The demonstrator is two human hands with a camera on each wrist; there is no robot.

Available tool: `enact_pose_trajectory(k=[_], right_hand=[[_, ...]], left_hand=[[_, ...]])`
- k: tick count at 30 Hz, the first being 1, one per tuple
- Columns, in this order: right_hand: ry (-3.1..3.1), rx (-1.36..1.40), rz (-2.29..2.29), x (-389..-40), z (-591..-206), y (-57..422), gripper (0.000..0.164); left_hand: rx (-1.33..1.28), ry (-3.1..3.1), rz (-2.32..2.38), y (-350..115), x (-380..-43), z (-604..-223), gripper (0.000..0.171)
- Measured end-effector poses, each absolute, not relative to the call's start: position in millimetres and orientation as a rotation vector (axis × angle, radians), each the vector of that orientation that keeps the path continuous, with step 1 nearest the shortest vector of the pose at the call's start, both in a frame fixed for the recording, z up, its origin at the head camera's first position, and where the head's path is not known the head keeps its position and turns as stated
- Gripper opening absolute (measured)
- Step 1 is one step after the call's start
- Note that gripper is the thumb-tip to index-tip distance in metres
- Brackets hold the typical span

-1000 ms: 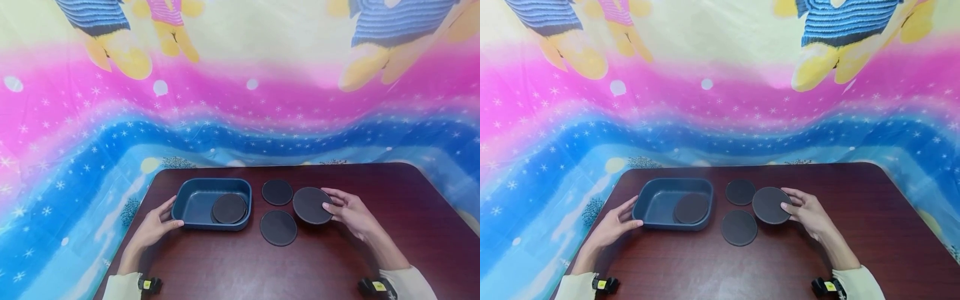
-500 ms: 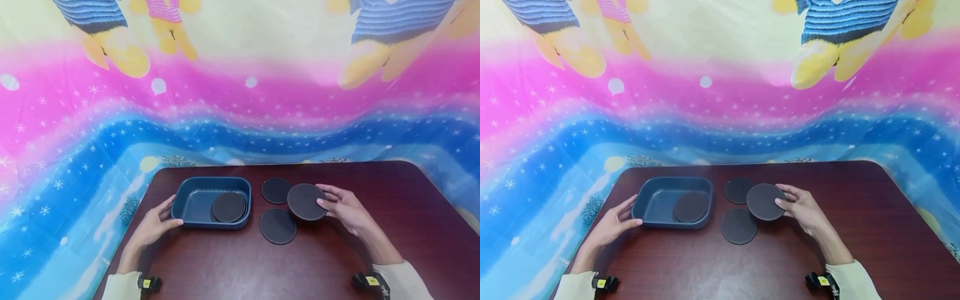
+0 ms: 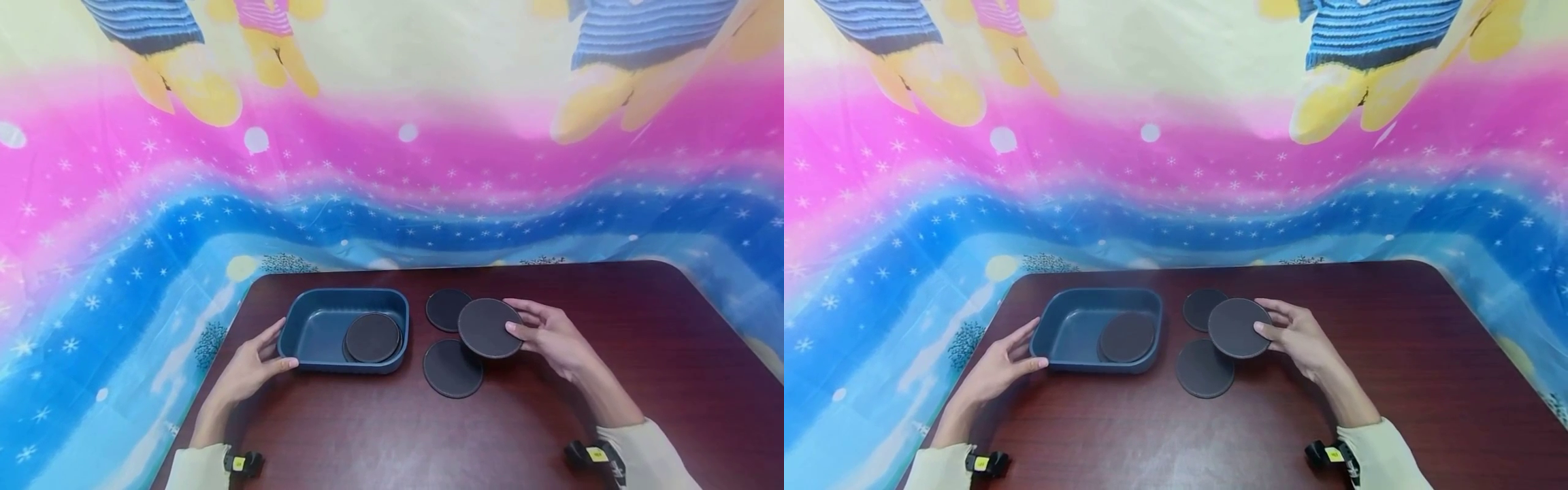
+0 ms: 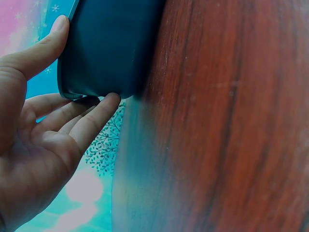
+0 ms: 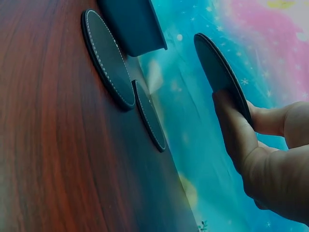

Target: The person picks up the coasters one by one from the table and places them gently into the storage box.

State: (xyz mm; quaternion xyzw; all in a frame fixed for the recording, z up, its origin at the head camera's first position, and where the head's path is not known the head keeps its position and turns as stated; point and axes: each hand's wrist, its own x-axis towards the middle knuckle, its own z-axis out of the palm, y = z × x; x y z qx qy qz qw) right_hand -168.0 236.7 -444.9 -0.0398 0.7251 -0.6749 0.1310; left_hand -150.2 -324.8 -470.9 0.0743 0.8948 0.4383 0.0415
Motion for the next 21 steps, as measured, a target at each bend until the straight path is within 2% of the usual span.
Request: enact_pose_trajectory(k=[21], right_hand=[[2.061, -0.108, -2.019, -175.3, -440.1, 210.0, 0.068]], left_hand=[[0.226, 2.719, 1.364, -324.1, -150.3, -470.5, 0.091]])
